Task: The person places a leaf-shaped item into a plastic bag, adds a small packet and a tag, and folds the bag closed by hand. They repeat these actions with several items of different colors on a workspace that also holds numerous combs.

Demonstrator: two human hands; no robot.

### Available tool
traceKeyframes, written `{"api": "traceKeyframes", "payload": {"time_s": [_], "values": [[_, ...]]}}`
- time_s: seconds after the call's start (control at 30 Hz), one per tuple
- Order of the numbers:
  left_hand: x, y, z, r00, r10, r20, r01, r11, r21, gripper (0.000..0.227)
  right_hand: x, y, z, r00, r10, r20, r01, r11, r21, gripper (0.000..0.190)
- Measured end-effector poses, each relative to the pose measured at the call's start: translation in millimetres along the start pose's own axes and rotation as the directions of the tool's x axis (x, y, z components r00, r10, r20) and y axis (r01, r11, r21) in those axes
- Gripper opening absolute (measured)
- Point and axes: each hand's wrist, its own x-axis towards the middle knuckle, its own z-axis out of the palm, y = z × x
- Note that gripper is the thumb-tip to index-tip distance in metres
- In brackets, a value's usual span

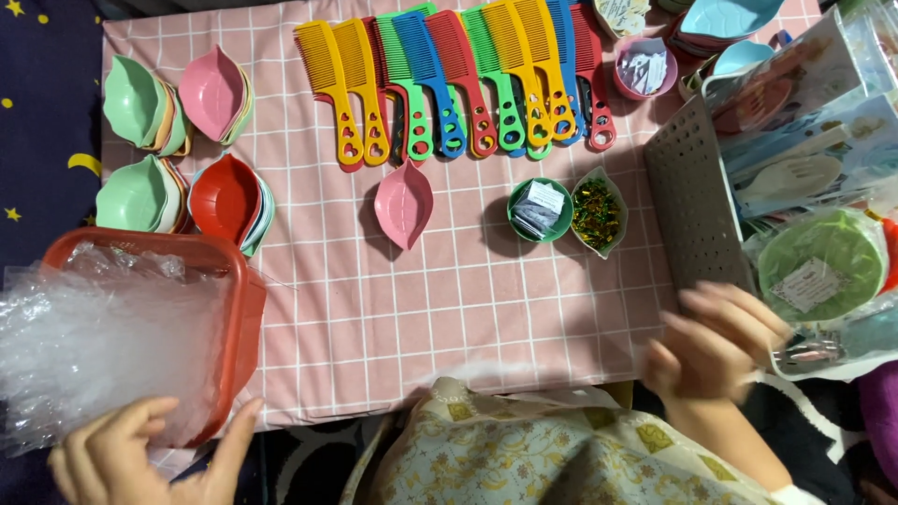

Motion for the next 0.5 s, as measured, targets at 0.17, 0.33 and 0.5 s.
{"api": "traceKeyframes", "payload": {"time_s": [0.17,0.33,0.5], "values": [[-5,-20,12,1.0,-0.005,-0.001,0.005,0.987,0.159,0.028,36,-25,71,0.89,0.153,0.429,-0.266,0.94,0.215,0.009],[-11,-28,5,1.0,-0.013,-0.006,0.014,0.989,0.147,0.012,52,-28,136,0.785,0.05,0.617,-0.282,0.916,0.285,0.01],[-12,-32,-19,0.995,0.1,-0.002,-0.1,0.994,0.045,0.007,11,-25,191,0.679,0.126,0.723,-0.317,0.939,0.135,0.006]]}}
